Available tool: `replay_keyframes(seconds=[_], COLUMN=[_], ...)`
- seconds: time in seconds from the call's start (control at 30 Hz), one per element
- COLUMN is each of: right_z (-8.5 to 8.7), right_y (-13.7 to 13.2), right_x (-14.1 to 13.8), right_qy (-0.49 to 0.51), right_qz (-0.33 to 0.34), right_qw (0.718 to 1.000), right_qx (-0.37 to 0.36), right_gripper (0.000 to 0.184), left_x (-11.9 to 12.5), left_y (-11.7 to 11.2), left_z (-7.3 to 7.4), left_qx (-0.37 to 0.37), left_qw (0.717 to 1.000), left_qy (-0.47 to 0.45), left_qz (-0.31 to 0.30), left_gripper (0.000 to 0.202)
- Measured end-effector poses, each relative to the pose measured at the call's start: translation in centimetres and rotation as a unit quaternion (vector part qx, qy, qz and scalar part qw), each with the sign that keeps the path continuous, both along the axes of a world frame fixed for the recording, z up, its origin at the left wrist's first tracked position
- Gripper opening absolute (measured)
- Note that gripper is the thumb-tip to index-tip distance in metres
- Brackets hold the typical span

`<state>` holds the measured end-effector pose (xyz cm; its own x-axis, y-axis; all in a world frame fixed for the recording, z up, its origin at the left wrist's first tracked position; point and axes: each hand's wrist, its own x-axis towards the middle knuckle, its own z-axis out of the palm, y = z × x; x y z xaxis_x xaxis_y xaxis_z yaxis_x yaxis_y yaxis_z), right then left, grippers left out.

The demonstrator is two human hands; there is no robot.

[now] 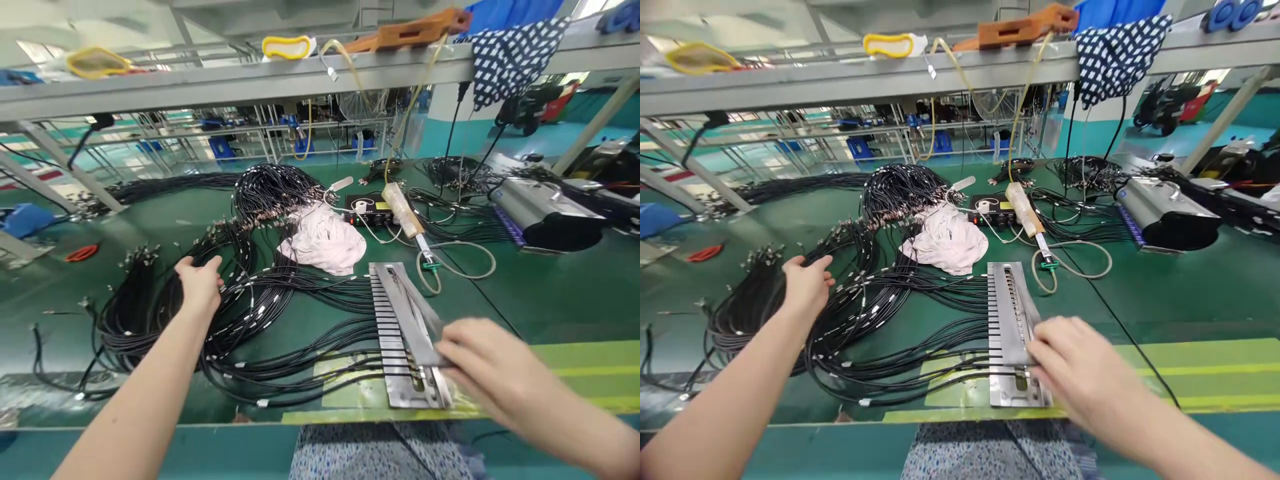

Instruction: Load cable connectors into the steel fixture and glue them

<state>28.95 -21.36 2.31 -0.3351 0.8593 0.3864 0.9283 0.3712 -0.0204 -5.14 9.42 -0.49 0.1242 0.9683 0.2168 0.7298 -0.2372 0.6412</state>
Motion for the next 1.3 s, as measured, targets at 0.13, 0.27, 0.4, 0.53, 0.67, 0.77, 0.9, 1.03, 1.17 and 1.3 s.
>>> replay_keyframes(seconds=[0.13,0.27,0.4,0.53,0.67,0.77,0.9,1.03,1.17,1.3], right_z=[7.2,10.7,9.0,5.0,1.4,-0.5,-1.6,-1.0,-0.1,-1.8], right_y=[7.3,19.3,29.6,35.6,39.1,40.6,41.3,38.8,32.3,21.9], right_x=[3.4,6.9,9.2,10.9,12.1,12.7,13.1,12.7,10.3,7.1], right_qy=[-0.01,-0.012,-0.047,-0.084,-0.112,-0.117,-0.123,-0.114,-0.092,-0.045], right_qz=[-0.074,-0.203,-0.305,-0.332,-0.332,-0.336,-0.328,-0.297,-0.233,-0.074], right_qw=[0.994,0.975,0.951,0.94,0.934,0.928,0.927,0.941,0.967,0.996], right_qx=[0.074,0.086,0.035,-0.012,-0.067,-0.109,-0.133,-0.112,-0.047,-0.011], right_gripper=[0.029,0.032,0.03,0.032,0.033,0.035,0.034,0.037,0.039,0.032], left_x=[5.9,12.5,17.2,19.3,20.4,21.1,21.5,21.6,21.8,21.8], left_y=[-0.4,-2.1,-3.8,-4.2,-3.3,-2.3,-1.7,-1.6,-2.1,-4.4], left_z=[0.5,-1.6,-3.8,-4.8,-5.6,-5.9,-5.8,-5.4,-5.5,-5.3], left_qx=[0.028,0.007,0.015,0.018,-0.005,-0.04,-0.073,-0.069,-0.057,-0.027], left_qw=[0.998,0.97,0.928,0.899,0.879,0.868,0.861,0.863,0.87,0.892], left_qy=[-0.037,0.052,0.155,0.226,0.26,0.263,0.26,0.269,0.283,0.293], left_qz=[-0.046,-0.237,-0.338,-0.374,-0.401,-0.419,-0.43,-0.423,-0.4,-0.343], left_gripper=[0.037,0.024,0.025,0.024,0.022,0.021,0.021,0.02,0.019,0.022])
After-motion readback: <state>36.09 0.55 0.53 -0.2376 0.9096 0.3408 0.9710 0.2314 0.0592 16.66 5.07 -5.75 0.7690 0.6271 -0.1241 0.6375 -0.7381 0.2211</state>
